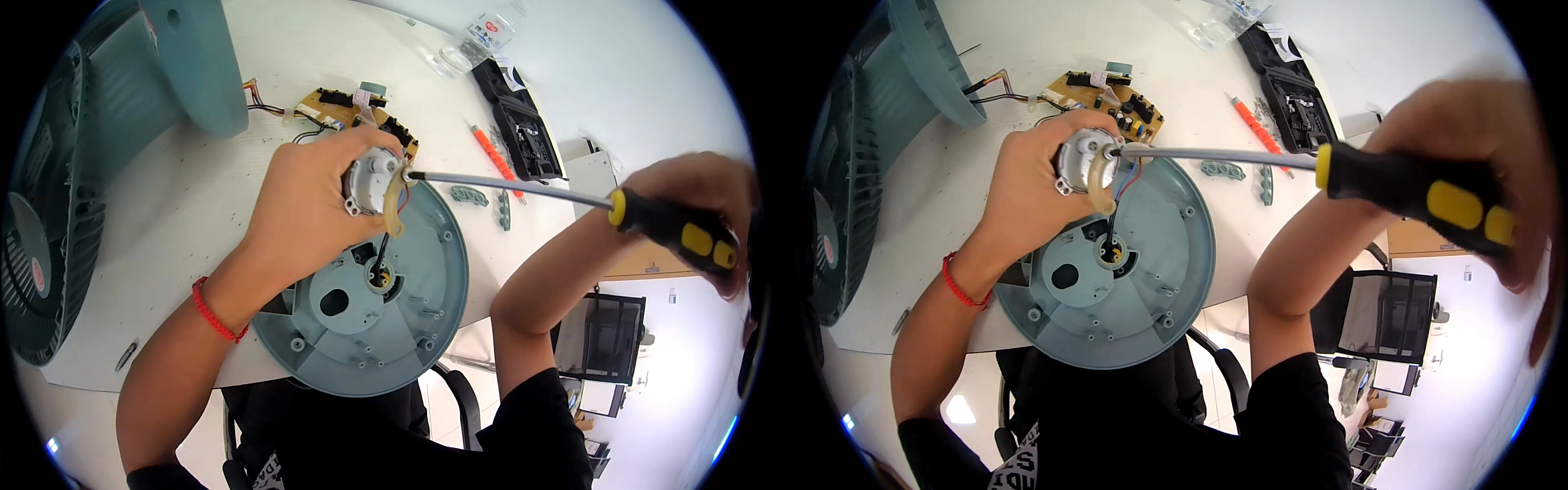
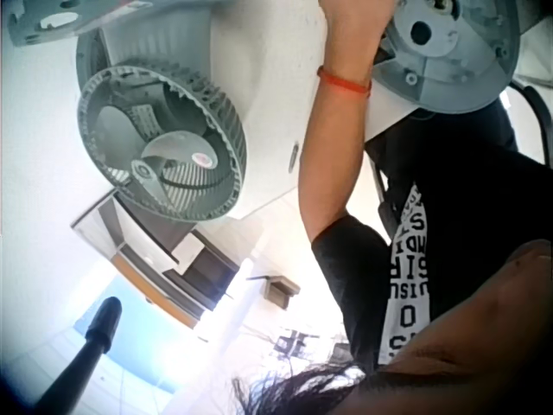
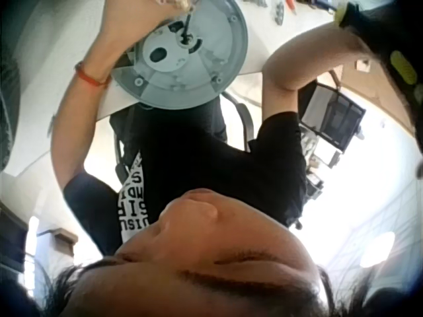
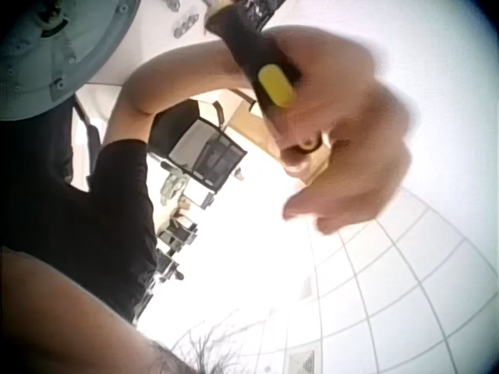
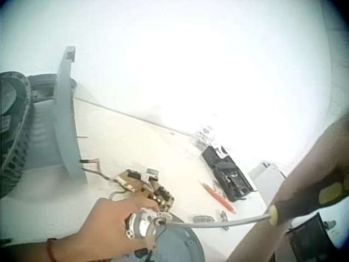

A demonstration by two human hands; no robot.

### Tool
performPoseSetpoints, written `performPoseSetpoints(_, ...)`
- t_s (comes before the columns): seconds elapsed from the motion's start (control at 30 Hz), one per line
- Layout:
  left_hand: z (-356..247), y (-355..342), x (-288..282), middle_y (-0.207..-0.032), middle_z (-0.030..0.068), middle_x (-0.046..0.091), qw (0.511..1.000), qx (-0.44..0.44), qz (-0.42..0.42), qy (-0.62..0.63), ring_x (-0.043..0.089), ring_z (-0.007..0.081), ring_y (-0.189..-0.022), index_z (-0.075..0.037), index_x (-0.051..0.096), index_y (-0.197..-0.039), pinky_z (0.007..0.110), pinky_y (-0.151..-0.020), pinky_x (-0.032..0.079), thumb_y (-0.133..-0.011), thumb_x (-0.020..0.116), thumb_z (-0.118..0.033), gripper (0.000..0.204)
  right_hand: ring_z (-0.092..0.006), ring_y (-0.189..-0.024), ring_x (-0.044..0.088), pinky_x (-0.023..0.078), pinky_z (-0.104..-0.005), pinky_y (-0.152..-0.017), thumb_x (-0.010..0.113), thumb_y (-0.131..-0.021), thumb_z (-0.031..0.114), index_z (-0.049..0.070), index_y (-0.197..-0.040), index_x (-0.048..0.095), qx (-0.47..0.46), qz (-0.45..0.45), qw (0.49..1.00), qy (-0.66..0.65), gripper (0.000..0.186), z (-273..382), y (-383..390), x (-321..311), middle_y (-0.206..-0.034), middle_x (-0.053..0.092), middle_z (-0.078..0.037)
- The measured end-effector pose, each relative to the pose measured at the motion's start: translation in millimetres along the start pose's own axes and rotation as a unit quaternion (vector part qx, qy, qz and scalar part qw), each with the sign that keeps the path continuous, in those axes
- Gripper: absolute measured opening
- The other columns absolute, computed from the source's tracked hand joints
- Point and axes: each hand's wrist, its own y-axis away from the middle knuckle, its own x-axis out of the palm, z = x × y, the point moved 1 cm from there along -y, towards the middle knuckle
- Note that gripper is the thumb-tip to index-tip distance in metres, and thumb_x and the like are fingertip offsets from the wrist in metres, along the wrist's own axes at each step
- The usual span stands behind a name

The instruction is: The person uses a screwdriver to remove screws from a small motor and disassembles the fan base. They manipulate wires and internal components, then reassemble the motor into the base and secure it with screws.

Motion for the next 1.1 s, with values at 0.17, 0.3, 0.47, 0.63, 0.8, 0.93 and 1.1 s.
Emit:
performPoseSetpoints(0.17,4.1,-0.4,-3.7,-0.086,0.0036,0.069,0.998,-0.044,0.014,-0.048,0.060,0.0082,-0.078,-0.005,0.068,-0.107,0.024,-0.073,0.050,-0.065,0.079,-0.002,0.043,-0.0144,-0.048,0.063,0.053,-0.0234,-0.050,0.068,-0.096,0.040,0.010,-0.073,0.070,0.217,0.105,0.967,0.083,0.038,6.6,10.8,-18.7,-0.061,0.067,-0.006)
performPoseSetpoints(0.3,7.9,0.3,-4.2,-0.087,0.0034,0.070,0.998,-0.055,-0.017,0.000,0.060,0.0081,-0.079,-0.004,0.068,-0.108,0.024,-0.075,0.050,-0.066,0.078,-0.003,0.043,-0.0108,-0.041,0.052,0.043,-0.0212,-0.047,0.056,-0.098,0.039,0.015,-0.063,0.063,0.256,-0.200,0.883,0.340,0.043,-6.6,-1.0,17.5,-0.053,0.058,-0.001)
performPoseSetpoints(0.47,8.1,-0.2,-4.6,-0.088,0.0024,0.069,0.996,-0.071,-0.021,-0.044,0.060,0.0088,-0.080,-0.005,0.068,-0.109,0.024,-0.078,0.050,-0.066,0.077,-0.003,0.044,-0.0113,-0.053,0.056,0.045,-0.0231,-0.062,0.050,-0.097,0.040,0.018,-0.063,0.060,0.274,-0.209,0.819,0.459,0.041,-2.5,-1.4,23.9,-0.054,0.054,-0.003)
performPoseSetpoints(0.63,6.8,-0.9,-2.1,-0.088,0.0014,0.067,0.999,-0.035,-0.009,-0.013,0.059,0.0095,-0.079,-0.005,0.067,-0.109,0.025,-0.077,0.050,-0.064,0.079,-0.002,0.046,-0.0151,-0.060,0.064,0.048,-0.0213,-0.069,0.070,-0.091,0.051,0.015,-0.071,0.067,-0.070,-0.294,0.792,0.531,0.041,13.4,17.9,10.2,-0.061,0.060,-0.005)
performPoseSetpoints(0.8,6.4,-1.7,-3.9,-0.086,0.0008,0.066,0.998,-0.050,0.006,-0.028,0.058,0.0092,-0.079,-0.005,0.067,-0.109,0.025,-0.075,0.049,-0.064,0.079,-0.001,0.047,-0.0148,-0.055,0.066,0.057,-0.0230,-0.064,0.070,-0.096,0.036,0.010,-0.073,0.071,0.160,0.112,0.972,0.129,0.035,-1.6,8.9,-16.1,-0.067,0.068,-0.007)
performPoseSetpoints(0.93,7.7,-1.7,-2.6,-0.088,0.0004,0.066,0.999,-0.049,-0.004,-0.014,0.057,0.0077,-0.080,-0.005,0.067,-0.109,0.024,-0.076,0.048,-0.066,0.077,0.000,0.044,-0.0126,-0.044,0.059,0.053,-0.0217,-0.053,0.057,-0.101,0.032,0.014,-0.062,0.064,0.238,0.048,0.956,0.166,0.044,5.4,11.7,-12.3,-0.056,0.063,-0.003)
performPoseSetpoints(1.1,9.0,-0.9,-4.3,-0.090,0.0002,0.066,0.997,-0.067,-0.044,-0.010,0.057,0.0066,-0.083,-0.004,0.067,-0.109,0.023,-0.078,0.048,-0.069,0.075,-0.001,0.041,-0.0114,-0.040,0.052,0.047,-0.0215,-0.050,0.047,-0.096,0.033,0.019,-0.057,0.053,0.207,-0.239,0.876,0.363,0.041,-13.8,9.2,14.5,-0.048,0.053,0.000)
